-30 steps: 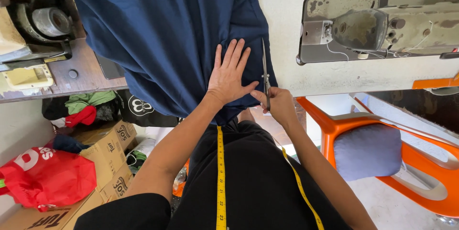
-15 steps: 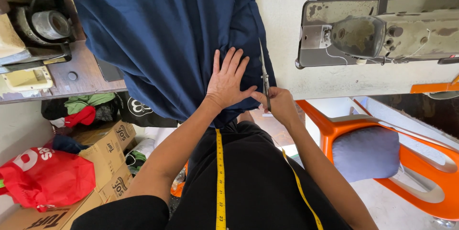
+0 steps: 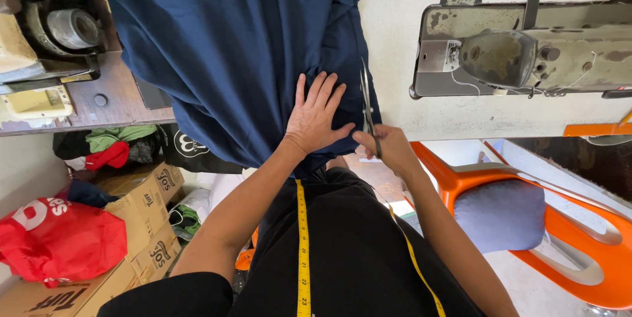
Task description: The person cuts a dark blue garment on a white table using scissors. They repeatedly smooth the fabric, make cuts along the edges, and trim small pieces from the garment.
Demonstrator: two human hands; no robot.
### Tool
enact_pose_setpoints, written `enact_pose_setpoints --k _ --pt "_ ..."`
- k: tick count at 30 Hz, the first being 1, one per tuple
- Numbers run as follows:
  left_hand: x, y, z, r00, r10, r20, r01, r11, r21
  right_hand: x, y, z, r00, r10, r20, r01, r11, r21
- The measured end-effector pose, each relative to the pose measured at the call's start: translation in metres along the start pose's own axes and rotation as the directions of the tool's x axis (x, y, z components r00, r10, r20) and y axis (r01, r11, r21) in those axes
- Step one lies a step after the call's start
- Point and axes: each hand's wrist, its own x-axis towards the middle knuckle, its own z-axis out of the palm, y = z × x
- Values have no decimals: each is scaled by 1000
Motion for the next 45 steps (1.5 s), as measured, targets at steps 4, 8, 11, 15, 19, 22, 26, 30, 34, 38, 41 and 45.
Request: enact_pose_setpoints --k 4,8,11,15,19,22,26,30,34,38,41,45 --pt "0 0 -3 1000 -3 10 3 1000 -21 -21 9 -14 997 47 61 -44 998 -55" --pt "-4 3 -5 1000 15 2 -15 1000 4 -13 38 -17 996 51 72 -43 993 -113" --pt "-7 3 -4 1000 22 2 -22 1000 10 -19 16 -9 998 37 42 -31 991 -133" --pt "-9 3 -4 1000 22 -4 -22 1000 1 -10 7 0 999 39 -21 -41 992 -121" --pt "-10 4 -3 1000 24 -14 -24 1000 6 6 29 7 998 30 -54 -36 993 -111" --pt "-11 4 -3 999 26 -20 -26 1000 13 -1 20 9 997 21 -77 -28 996 -88" --pt "-11 4 -3 1000 25 -15 -25 1000 2 -7 12 8 995 44 -95 -57 989 -136" --pt "-10 5 -11 998 13 -68 -22 991 -134 -23 16 -8 995 77 -62 -87 980 -179" --pt "25 -17 -15 972 -56 -230 2 973 -230 -34 87 -66 972 166 -169 -200 958 -205" --pt "74 -65 -2 905 -182 -384 184 982 -32 -23 110 -104 864 60 -500 -356 775 -522" --pt "84 -82 -11 866 -254 -430 243 967 -82 9 105 -145 822 -56 -566 -355 727 -588" --pt "87 -85 -96 745 -520 -418 318 827 -463 15 79 -170 826 -89 -557 -247 831 -499"
